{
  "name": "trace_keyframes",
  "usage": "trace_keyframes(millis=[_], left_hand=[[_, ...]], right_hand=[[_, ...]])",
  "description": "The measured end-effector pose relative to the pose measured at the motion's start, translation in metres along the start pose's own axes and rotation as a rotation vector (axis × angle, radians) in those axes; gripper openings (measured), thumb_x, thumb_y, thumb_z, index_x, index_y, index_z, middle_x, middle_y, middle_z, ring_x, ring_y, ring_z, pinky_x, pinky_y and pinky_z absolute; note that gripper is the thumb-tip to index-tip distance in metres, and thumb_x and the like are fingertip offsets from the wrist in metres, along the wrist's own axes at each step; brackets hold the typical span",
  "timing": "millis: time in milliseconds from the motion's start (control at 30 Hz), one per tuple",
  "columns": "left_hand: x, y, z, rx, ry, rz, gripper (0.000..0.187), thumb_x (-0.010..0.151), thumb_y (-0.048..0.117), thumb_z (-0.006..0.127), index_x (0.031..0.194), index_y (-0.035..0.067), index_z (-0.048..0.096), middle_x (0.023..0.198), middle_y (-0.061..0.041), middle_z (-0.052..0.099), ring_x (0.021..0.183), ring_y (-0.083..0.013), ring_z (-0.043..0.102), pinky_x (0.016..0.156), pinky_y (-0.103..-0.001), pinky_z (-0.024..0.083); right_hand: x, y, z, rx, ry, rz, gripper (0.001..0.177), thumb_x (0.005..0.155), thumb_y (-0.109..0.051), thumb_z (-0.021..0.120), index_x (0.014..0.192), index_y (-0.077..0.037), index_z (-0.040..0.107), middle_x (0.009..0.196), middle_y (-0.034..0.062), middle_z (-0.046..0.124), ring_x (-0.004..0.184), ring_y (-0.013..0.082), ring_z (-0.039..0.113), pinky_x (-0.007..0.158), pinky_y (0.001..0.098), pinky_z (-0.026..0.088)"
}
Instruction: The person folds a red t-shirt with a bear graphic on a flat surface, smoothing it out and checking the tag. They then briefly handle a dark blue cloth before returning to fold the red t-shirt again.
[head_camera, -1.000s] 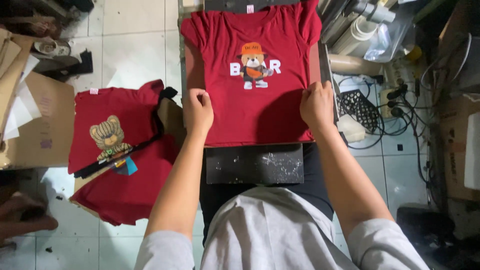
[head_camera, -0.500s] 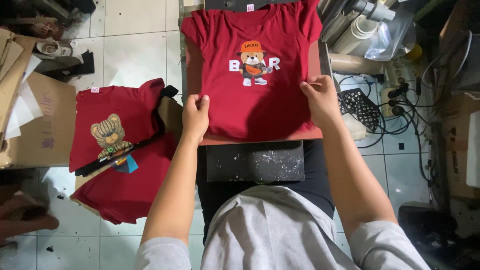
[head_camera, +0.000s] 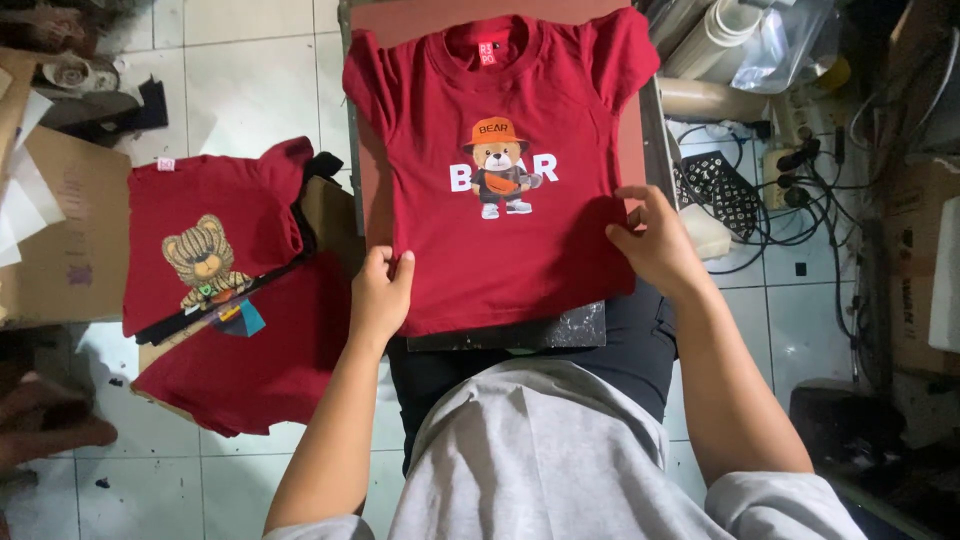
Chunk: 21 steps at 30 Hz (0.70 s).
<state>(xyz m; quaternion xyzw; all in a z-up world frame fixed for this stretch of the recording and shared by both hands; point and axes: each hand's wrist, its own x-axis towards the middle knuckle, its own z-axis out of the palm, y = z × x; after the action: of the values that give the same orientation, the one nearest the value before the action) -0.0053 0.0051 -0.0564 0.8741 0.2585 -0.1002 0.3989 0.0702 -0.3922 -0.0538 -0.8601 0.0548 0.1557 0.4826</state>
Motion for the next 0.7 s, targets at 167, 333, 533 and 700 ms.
trace_keyframes(millis=[167, 333, 533, 700], left_hand=[[-0.009, -0.002, -0.006, 0.082, 0.055, 0.044, 0.037, 0.093, 0.043, 0.07, 0.114, 0.014, 0.066, 0.106, -0.017, 0.073, 0.109, -0.0383, 0.069, 0.09, -0.049, 0.056], [0.011, 0.05, 0.002, 0.148, 0.381, 0.62, 0.035, 0.09, 0.023, 0.079, 0.117, 0.009, 0.063, 0.099, -0.014, 0.072, 0.101, -0.0371, 0.067, 0.087, -0.05, 0.055], [0.041, 0.099, 0.058, 0.328, 0.197, 0.852, 0.046, 0.102, 0.025, 0.064, 0.145, 0.01, 0.056, 0.154, -0.021, 0.048, 0.141, -0.0464, 0.046, 0.11, -0.065, 0.039], [0.048, 0.073, 0.068, 0.566, 0.219, 0.769, 0.065, 0.104, 0.053, 0.049, 0.161, 0.024, 0.038, 0.169, -0.013, 0.029, 0.157, -0.0371, 0.024, 0.122, -0.065, 0.015]], right_hand=[[-0.017, -0.011, -0.003, -0.238, -0.029, 0.001, 0.052, 0.085, -0.021, 0.079, 0.134, -0.019, 0.06, 0.083, 0.0094, 0.067, 0.081, 0.0325, 0.072, 0.069, 0.0456, 0.056], [0.014, -0.019, 0.019, -0.525, 0.194, -0.259, 0.038, 0.092, -0.042, 0.077, 0.12, -0.018, 0.067, 0.102, 0.0127, 0.059, 0.098, 0.0415, 0.067, 0.077, 0.0557, 0.055], [0.027, -0.094, 0.092, -0.644, 0.237, -0.703, 0.056, 0.094, -0.028, 0.073, 0.146, -0.014, 0.058, 0.148, 0.0217, 0.054, 0.138, 0.0445, 0.05, 0.106, 0.0647, 0.044], [0.027, -0.069, 0.079, -0.781, 0.127, -0.441, 0.067, 0.107, -0.049, 0.048, 0.164, -0.017, 0.037, 0.17, 0.0153, 0.03, 0.156, 0.0359, 0.025, 0.122, 0.0641, 0.014]])
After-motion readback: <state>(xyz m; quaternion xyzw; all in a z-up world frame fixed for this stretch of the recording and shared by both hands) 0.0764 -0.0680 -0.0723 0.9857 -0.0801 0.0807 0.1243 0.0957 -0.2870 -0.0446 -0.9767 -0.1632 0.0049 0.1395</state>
